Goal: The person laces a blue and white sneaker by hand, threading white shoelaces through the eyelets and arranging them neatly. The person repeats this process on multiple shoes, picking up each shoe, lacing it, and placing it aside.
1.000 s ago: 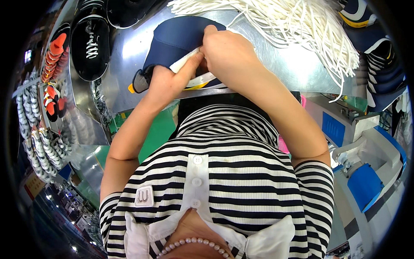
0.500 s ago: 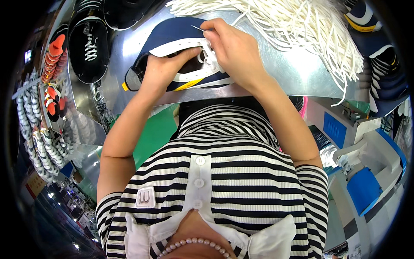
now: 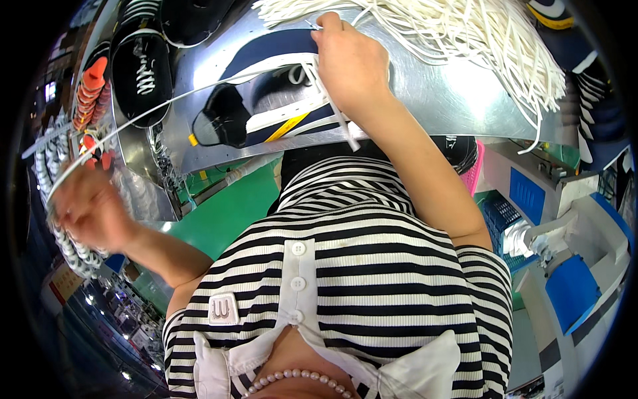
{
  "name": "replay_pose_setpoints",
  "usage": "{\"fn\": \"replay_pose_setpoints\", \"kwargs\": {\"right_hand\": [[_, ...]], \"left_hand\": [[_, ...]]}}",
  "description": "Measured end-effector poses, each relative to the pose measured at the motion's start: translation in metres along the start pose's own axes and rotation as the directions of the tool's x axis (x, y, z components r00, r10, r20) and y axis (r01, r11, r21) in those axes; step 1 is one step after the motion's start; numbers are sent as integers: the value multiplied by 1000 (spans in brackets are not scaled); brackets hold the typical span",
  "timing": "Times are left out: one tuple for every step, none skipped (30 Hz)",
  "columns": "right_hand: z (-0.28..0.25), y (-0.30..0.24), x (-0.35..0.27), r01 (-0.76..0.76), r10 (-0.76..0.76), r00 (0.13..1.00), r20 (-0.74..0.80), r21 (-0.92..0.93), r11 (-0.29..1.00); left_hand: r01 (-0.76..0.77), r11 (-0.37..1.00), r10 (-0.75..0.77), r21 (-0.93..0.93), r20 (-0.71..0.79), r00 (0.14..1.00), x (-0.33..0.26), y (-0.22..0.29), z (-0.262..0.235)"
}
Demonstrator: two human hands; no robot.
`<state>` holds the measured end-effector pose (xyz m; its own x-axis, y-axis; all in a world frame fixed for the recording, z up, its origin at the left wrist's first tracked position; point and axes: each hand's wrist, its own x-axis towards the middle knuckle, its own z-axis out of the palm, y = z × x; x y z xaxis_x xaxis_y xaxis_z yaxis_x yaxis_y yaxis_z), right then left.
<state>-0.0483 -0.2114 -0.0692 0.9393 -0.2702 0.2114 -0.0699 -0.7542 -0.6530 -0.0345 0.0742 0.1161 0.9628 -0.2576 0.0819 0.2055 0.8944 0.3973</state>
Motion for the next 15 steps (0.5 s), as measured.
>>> {"fn": "replay_pose_setpoints", "kwargs": {"right_hand": [[2,0,0,15,-15,1000,-1,9,1000],[5,7,-2,32,-32,998,-55,-9,999],[3,8,0,18,-17,999,-39,38,999],[0,7,3,4,-2,1000,-20,79,997],[-3,7,3,-21,21,1000,3,114,993],[-12,3,1,-117,111,993,39,260,958],[-13,5,-1,-73,74,997,12,392,917],[-16,6,-4,-74,77,997,13,468,881],[-20,6,-8,-76,80,997,15,539,839],[-26,4,-14,-67,49,998,49,535,842],[-34,1,-21,-58,21,997,76,529,847],[-40,-2,-29,-48,-6,995,102,523,851],[-44,-5,-38,-56,-18,990,139,514,856],[-47,-7,-47,-63,-31,984,176,503,862],[-49,-9,-54,-68,-43,976,212,492,868]], "left_hand": [[68,960,-23,271,-169,985,-7,-5,-15],[-31,510,151,860,-54,987,-8,-72,-26],[-51,-1,-100,999,50,994,-10,-86,-48],[-264,-203,-276,943,204,939,-10,-108,-59],[-524,-475,-325,707,412,851,-9,-126,-65],[-528,-549,-316,648,423,849,-12,-141,-68],[-490,-529,-299,693,388,872,-16,-147,-69],[-433,-498,-258,751,348,901,-17,-152,-73],[-374,-463,-219,803,306,927,-15,-155,-80],[-346,-410,-199,844,288,937,-13,-155,-87],[-306,-410,-177,859,254,951,-12,-156,-88],[-266,-409,-156,873,221,963,-9,-156,-86],[-228,-408,-136,884,188,973,-8,-156,-85],[-232,-393,-137,890,193,972,-6,-156,-88],[-190,-385,-146,903,143,979,-4,-154,-89]]}}
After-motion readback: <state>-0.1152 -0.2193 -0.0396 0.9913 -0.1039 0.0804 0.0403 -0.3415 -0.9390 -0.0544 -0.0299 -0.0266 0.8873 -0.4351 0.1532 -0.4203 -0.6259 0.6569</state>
